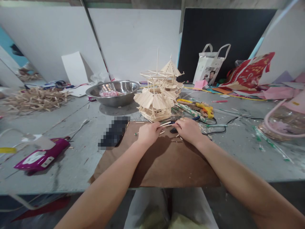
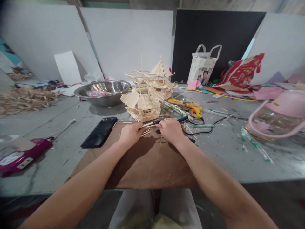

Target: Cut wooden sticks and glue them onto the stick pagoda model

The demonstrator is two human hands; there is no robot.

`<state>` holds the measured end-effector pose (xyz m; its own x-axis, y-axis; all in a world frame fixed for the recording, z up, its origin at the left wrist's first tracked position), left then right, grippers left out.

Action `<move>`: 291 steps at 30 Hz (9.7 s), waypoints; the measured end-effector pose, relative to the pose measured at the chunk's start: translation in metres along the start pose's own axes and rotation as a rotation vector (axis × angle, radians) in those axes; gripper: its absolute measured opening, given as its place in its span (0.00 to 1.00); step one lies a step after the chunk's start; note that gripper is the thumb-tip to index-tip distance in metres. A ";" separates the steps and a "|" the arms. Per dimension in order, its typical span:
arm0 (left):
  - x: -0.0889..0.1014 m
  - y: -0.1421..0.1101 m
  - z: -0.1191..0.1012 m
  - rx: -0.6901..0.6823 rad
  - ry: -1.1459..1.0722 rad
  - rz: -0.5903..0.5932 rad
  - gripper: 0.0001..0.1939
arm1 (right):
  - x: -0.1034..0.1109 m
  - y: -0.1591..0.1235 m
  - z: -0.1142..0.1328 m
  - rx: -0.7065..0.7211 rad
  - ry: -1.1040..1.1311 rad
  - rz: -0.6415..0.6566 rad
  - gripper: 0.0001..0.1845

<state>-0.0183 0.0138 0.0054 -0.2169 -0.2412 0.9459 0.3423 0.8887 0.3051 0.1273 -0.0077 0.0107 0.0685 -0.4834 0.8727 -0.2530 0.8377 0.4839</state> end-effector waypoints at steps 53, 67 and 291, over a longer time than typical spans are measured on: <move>-0.013 0.001 -0.001 0.180 -1.532 0.332 0.10 | -0.017 0.006 -0.070 -0.318 -0.066 -0.114 0.15; -0.019 -0.004 -0.017 0.090 -1.491 0.399 0.13 | -0.001 0.005 -0.003 -0.079 0.856 0.001 0.15; -0.012 0.005 0.012 0.239 -1.386 -0.116 0.11 | 0.000 0.000 -0.017 -0.105 0.153 0.141 0.26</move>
<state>-0.0248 0.0257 -0.0054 -0.9911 0.1334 -0.0001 0.1303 0.9680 0.2145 0.1433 -0.0036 0.0114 0.1870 -0.3227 0.9279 -0.1694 0.9198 0.3540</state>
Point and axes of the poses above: each hand's wrist, its own y-axis towards the middle knuckle, its own x-axis out of the back of the hand, z = x × y, the point moved 5 cm from there along y, towards the middle knuckle, and after that the axes turned 2 degrees about -y, right-handed, at the moved point
